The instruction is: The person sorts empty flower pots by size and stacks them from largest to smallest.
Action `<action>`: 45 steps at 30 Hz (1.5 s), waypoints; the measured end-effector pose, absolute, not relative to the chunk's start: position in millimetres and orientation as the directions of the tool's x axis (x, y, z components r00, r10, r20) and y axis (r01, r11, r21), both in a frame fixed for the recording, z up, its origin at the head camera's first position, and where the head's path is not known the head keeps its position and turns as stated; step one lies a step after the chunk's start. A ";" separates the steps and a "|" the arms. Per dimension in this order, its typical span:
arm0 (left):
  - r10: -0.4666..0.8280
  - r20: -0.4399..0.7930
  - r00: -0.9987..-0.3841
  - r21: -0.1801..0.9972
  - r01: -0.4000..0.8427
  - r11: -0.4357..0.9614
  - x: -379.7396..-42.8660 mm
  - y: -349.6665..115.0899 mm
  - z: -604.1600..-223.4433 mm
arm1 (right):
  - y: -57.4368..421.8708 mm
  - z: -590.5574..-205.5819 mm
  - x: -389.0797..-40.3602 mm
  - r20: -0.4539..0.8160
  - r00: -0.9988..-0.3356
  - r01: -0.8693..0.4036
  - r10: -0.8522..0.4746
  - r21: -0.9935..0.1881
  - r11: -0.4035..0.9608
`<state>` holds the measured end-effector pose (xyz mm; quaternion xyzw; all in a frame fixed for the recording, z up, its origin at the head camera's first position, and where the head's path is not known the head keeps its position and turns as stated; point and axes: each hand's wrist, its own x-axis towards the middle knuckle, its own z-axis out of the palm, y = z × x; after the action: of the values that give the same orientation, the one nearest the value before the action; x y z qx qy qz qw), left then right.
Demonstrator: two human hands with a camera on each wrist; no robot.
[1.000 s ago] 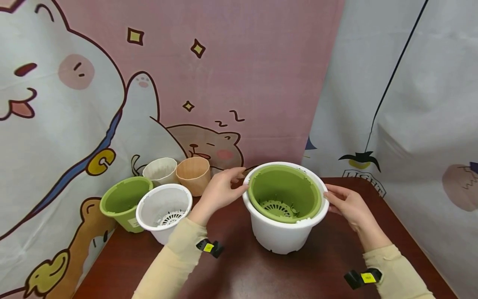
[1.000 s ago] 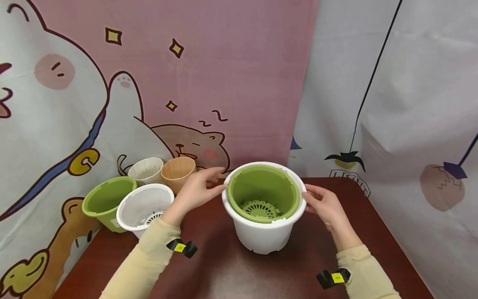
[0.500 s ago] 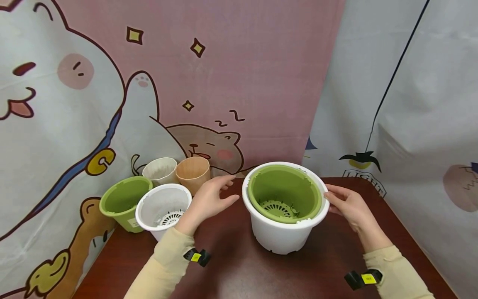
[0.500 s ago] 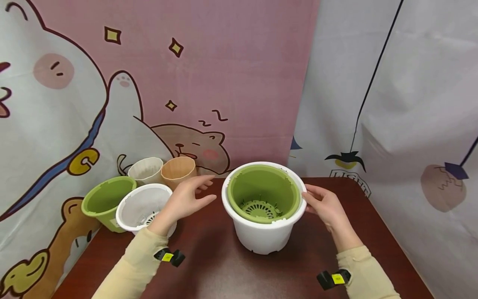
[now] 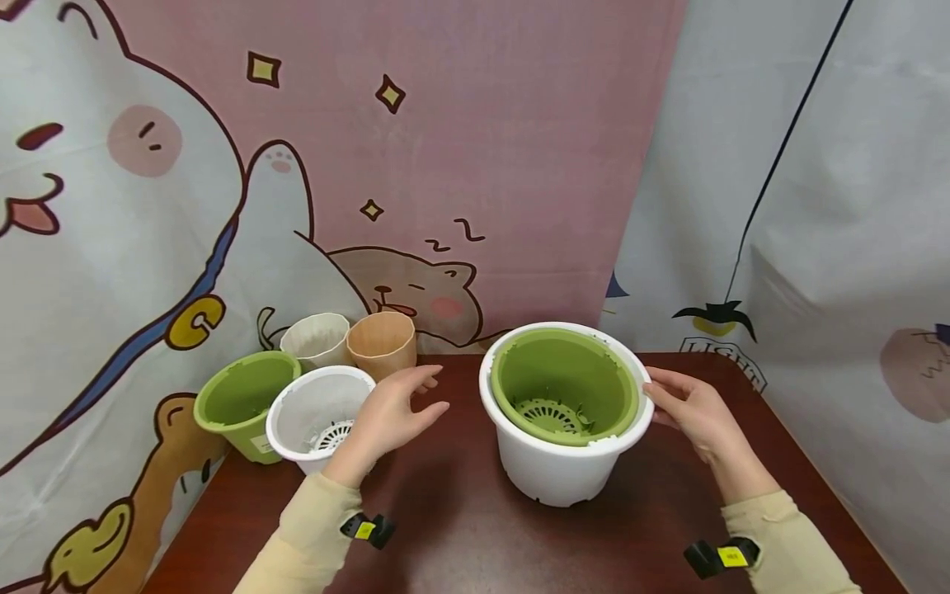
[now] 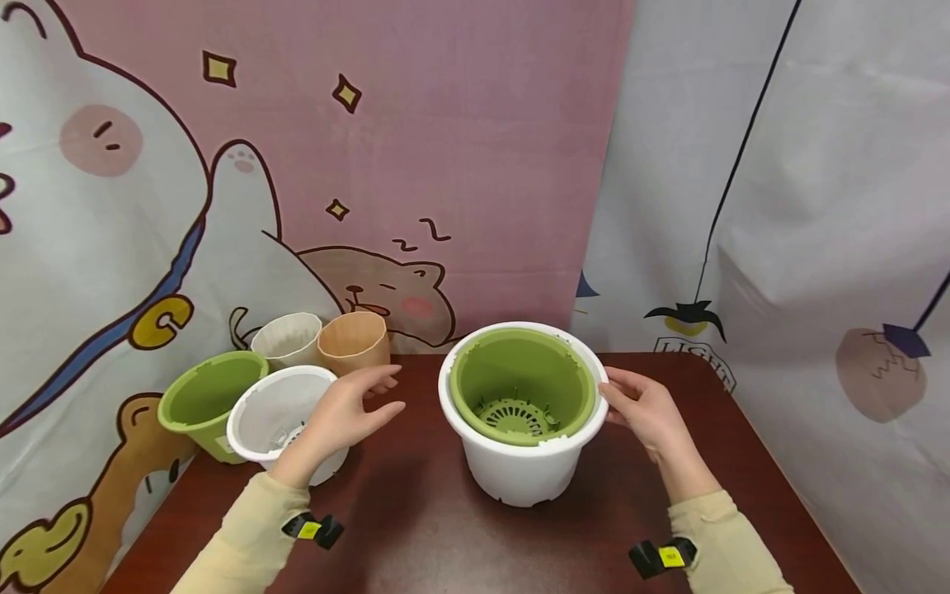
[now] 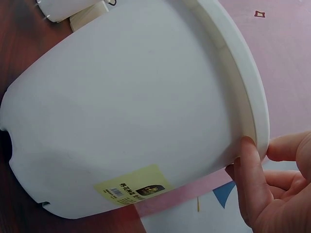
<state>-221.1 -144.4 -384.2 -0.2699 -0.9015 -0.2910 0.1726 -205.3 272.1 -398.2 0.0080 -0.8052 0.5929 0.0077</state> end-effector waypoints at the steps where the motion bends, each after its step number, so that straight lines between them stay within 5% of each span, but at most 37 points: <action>1: 0.381 0.468 -0.797 0.433 0.583 0.688 -220.2 -147.7 -385.3 | 272.1 -398.4 -205.3 0.022 -1.000 -0.022 -0.004 -0.955 0.295; 26: 0.300 0.516 -0.802 0.356 0.520 0.776 -205.8 -236.7 -403.1 | 272.0 -397.9 -205.0 0.030 -1.000 -0.030 -0.004 -0.954 0.299; 45: 0.100 0.409 -0.907 0.352 0.258 0.900 -187.7 -294.2 -395.3 | 272.8 -398.4 -205.1 0.028 -1.000 -0.031 -0.013 -0.954 0.299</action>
<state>-187.7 -294.2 -395.3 -0.0937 -0.9550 -0.2034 0.1944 -205.1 272.8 -398.4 0.0135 -0.8058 0.5921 0.0076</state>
